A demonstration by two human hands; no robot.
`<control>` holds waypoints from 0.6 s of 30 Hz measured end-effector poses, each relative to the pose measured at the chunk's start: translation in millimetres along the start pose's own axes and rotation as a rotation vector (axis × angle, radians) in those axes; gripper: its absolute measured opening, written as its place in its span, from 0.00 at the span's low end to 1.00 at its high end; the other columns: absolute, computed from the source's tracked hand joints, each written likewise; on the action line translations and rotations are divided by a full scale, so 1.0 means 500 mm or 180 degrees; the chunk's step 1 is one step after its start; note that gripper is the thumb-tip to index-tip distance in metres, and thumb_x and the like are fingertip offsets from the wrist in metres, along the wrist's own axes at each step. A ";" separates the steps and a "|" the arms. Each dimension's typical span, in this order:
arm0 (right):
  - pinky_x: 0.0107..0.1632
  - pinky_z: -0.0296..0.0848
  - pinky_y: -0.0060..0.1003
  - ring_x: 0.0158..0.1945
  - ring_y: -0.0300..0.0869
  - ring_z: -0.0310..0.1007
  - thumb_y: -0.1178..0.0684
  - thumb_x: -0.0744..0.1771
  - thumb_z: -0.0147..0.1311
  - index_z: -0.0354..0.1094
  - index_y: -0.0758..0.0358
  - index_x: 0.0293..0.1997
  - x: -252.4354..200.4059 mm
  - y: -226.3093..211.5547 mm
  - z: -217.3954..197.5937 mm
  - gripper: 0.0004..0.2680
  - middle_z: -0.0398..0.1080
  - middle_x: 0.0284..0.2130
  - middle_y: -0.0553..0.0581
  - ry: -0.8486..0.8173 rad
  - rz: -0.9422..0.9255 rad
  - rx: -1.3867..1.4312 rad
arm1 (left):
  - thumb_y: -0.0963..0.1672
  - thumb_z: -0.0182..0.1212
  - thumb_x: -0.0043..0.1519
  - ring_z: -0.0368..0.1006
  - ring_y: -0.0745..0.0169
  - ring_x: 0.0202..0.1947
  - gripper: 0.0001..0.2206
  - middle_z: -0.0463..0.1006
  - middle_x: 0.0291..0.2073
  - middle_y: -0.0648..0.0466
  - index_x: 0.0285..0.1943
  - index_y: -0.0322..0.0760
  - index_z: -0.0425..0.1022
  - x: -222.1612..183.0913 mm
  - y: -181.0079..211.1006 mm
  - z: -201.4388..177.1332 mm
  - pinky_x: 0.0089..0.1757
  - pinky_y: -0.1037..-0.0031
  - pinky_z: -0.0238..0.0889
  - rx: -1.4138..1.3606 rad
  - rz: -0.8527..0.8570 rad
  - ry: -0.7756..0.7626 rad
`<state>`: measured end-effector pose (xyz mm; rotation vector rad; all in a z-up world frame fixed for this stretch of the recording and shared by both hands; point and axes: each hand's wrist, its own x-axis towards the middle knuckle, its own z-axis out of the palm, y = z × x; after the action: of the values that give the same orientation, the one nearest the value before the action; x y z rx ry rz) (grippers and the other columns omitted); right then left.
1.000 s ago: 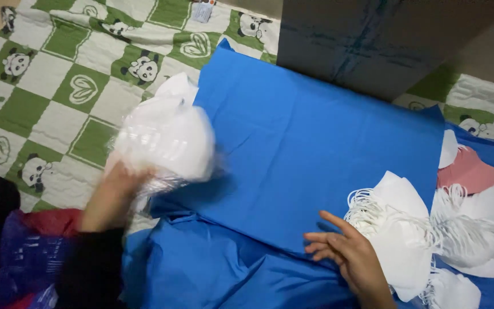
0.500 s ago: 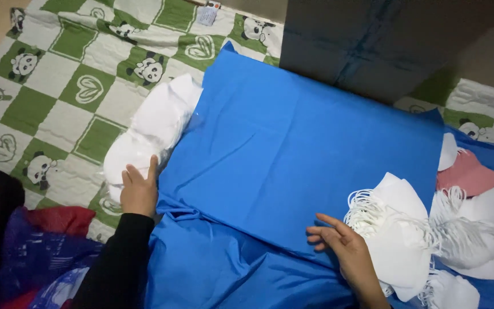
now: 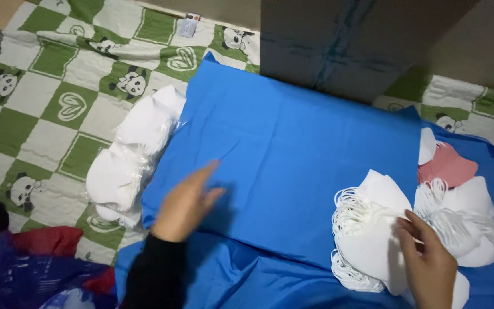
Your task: Manually sorting, aligning, and packaging individual white face masks into clear plastic bags on a bedsheet-covered surface.
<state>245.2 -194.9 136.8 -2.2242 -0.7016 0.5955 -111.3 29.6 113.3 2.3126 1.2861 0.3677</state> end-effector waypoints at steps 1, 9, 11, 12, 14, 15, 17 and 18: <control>0.54 0.71 0.46 0.52 0.53 0.74 0.61 0.69 0.55 0.69 0.75 0.64 -0.002 0.015 -0.010 0.15 0.75 0.49 0.69 0.0289 -0.0016 -0.0572 | 0.47 0.67 0.59 0.75 0.51 0.58 0.31 0.74 0.65 0.49 0.73 0.40 0.64 0.018 0.046 0.021 0.54 0.67 0.68 -0.0463 0.0343 -0.0219; 0.55 0.72 0.53 0.59 0.62 0.68 0.55 0.62 0.66 0.66 0.69 0.68 0.032 0.175 -0.006 0.26 0.67 0.58 0.75 0.0121 0.0437 -0.1736 | 0.41 0.60 0.63 0.79 0.53 0.37 0.14 0.81 0.48 0.53 0.59 0.40 0.75 0.067 0.118 0.200 0.39 0.68 0.72 -0.0918 0.1312 -0.0095; 0.60 0.67 0.54 0.62 0.64 0.66 0.50 0.60 0.67 0.64 0.69 0.69 0.040 0.195 0.005 0.30 0.67 0.60 0.76 -0.0005 0.0381 -0.1890 | 0.41 0.59 0.63 0.79 0.54 0.37 0.12 0.81 0.46 0.54 0.56 0.40 0.78 0.066 0.113 0.212 0.38 0.68 0.72 -0.0943 0.1255 -0.0124; 0.58 0.70 0.51 0.59 0.62 0.69 0.50 0.60 0.69 0.64 0.67 0.70 0.042 0.179 0.010 0.30 0.69 0.57 0.75 -0.0076 0.0497 -0.1968 | 0.40 0.59 0.63 0.79 0.56 0.36 0.12 0.82 0.45 0.54 0.55 0.38 0.78 0.071 0.117 0.210 0.38 0.70 0.72 -0.1090 0.1166 -0.0099; 0.56 0.73 0.48 0.56 0.59 0.72 0.51 0.60 0.70 0.64 0.66 0.70 0.041 0.143 0.016 0.30 0.70 0.55 0.73 -0.0143 0.0624 -0.2051 | 0.39 0.58 0.63 0.79 0.58 0.35 0.11 0.83 0.44 0.54 0.54 0.35 0.78 0.078 0.125 0.209 0.38 0.72 0.73 -0.1246 0.1079 -0.0083; 0.59 0.69 0.50 0.60 0.61 0.67 0.53 0.61 0.69 0.62 0.65 0.70 0.038 0.123 0.017 0.30 0.65 0.59 0.73 -0.0134 0.0843 -0.1939 | 0.39 0.58 0.64 0.78 0.58 0.34 0.11 0.82 0.42 0.54 0.54 0.34 0.79 0.081 0.128 0.210 0.38 0.72 0.72 -0.1267 0.0979 -0.0124; 0.63 0.65 0.51 0.65 0.62 0.63 0.55 0.61 0.69 0.61 0.64 0.71 0.027 0.100 0.020 0.29 0.60 0.63 0.72 -0.0129 0.1077 -0.1832 | 0.40 0.58 0.64 0.77 0.59 0.33 0.11 0.82 0.40 0.53 0.54 0.34 0.79 0.082 0.132 0.217 0.38 0.71 0.71 -0.1296 0.0874 -0.0181; 0.60 0.68 0.50 0.61 0.62 0.64 0.57 0.60 0.69 0.65 0.66 0.67 0.020 0.097 0.024 0.27 0.60 0.59 0.73 -0.0026 0.0783 -0.1936 | 0.40 0.58 0.64 0.77 0.59 0.33 0.11 0.82 0.41 0.54 0.54 0.35 0.79 0.081 0.131 0.222 0.38 0.72 0.71 -0.1296 0.0855 -0.0259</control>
<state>260.3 -211.6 91.1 -2.9042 -0.6801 0.5596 6.6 5.1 52.5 2.1207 0.7747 0.5602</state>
